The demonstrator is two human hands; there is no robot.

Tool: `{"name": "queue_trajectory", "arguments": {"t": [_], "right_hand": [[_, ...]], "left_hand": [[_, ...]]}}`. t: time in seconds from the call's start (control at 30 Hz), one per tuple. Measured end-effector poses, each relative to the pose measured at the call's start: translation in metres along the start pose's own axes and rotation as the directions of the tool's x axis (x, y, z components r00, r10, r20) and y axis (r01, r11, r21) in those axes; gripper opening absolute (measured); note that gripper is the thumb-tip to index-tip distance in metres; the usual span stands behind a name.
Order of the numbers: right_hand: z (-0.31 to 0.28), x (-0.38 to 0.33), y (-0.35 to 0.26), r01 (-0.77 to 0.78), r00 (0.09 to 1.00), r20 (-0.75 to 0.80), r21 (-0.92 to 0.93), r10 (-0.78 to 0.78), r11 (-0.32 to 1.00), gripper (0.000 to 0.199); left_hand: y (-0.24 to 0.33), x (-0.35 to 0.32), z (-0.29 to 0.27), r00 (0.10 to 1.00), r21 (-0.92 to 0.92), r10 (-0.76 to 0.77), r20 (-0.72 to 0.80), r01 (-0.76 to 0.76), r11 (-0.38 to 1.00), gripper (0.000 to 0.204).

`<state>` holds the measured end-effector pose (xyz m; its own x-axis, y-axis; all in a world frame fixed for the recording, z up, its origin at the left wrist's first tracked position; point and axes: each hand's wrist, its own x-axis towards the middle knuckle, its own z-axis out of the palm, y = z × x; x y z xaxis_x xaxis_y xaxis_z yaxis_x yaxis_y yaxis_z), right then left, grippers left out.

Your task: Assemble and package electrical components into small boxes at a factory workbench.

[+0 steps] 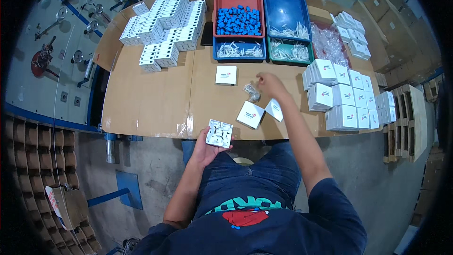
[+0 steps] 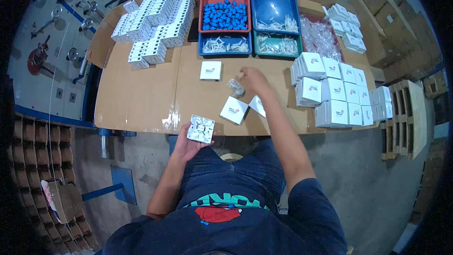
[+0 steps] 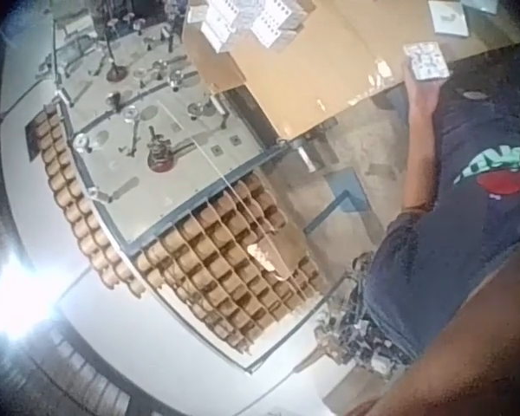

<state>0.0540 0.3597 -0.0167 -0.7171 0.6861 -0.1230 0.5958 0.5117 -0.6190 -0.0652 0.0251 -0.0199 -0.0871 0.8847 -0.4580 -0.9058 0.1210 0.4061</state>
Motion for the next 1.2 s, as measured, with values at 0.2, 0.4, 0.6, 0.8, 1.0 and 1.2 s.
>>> {"name": "queue_trajectory", "arguments": {"t": [0.2,0.4,0.6,0.8,1.0,1.2], "right_hand": [[0.023,-0.042,-0.018,-0.042,0.99,-0.141,-0.125,0.024,0.991,0.037],[0.028,-0.026,0.007,-0.083,0.984,-0.165,-0.089,0.067,0.993,0.03],[0.029,-0.019,-0.016,0.117,0.931,-0.339,-0.071,-0.134,0.991,0.028],[0.06,0.024,-0.055,0.339,0.932,-0.14,0.021,-0.333,0.94,0.041],[0.081,0.048,-0.074,0.444,0.879,-0.041,-0.301,-0.476,0.844,0.052],[0.045,0.026,-0.104,0.339,0.939,0.105,-0.108,-0.328,0.935,0.055]], "left_hand": [[0.008,0.024,-0.001,0.996,0.123,0.067,-0.061,-0.059,0.991,0.057],[0.019,0.05,0.006,0.889,0.627,0.369,-0.272,-0.127,0.769,0.031],[0.033,0.06,-0.01,0.695,0.996,0.718,0.027,-0.076,0.037,0.036],[0.034,0.066,-0.011,0.643,0.94,0.735,0.215,0.069,-0.334,0.053],[0.025,0.051,0.003,0.501,0.948,0.829,0.249,0.051,-0.315,0.057],[0.035,0.034,0.009,0.628,0.906,0.777,-0.049,-0.3,0.3,0.051]]}}
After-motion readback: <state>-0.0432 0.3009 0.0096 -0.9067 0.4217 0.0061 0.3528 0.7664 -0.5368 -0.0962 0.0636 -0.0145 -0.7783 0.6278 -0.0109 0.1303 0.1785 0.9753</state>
